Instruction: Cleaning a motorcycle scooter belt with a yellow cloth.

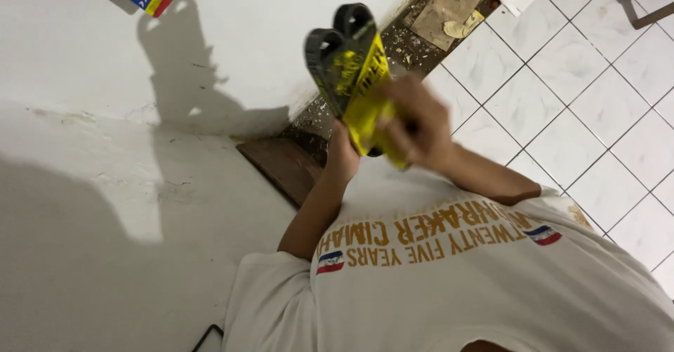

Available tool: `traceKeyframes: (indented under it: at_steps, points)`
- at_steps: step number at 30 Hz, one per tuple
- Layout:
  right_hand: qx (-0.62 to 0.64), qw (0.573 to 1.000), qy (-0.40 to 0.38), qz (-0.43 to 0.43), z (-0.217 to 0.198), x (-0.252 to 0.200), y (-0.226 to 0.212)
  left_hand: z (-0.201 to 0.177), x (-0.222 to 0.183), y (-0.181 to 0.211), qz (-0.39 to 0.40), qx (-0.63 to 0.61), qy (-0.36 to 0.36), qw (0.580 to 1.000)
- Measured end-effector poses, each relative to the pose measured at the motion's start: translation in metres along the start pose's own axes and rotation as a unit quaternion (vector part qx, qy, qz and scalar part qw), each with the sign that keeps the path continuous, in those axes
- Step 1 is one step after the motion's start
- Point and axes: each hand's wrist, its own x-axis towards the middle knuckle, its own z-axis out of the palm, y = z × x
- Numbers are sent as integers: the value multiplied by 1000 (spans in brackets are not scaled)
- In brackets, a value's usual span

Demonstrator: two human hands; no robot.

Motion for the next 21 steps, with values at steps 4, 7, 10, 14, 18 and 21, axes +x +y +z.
traceKeyframes:
  at_steps: [4, 7, 10, 14, 18, 21]
  points:
    - [18, 997, -45, -62, 1, -12, 16, 31, 4, 54, -41, -217, -26, 975]
    - [-41, 999, 16, 9, -10, -5, 18, 39, 0, 62, -10, -115, -38, 993]
    - [-41, 997, 22, 68, -10, -6, 9, 40, 3, 60, 33, -77, -54, 995]
    - [14, 997, -69, -26, -5, -20, 8, 42, 3, 70, 27, -151, -66, 986]
    - [-49, 996, 19, 67, -15, -14, 18, 38, 1, 61, 39, -134, -88, 986]
    - [-21, 999, -1, 43, -11, -16, 11, 42, 3, 63, 46, -85, -43, 994]
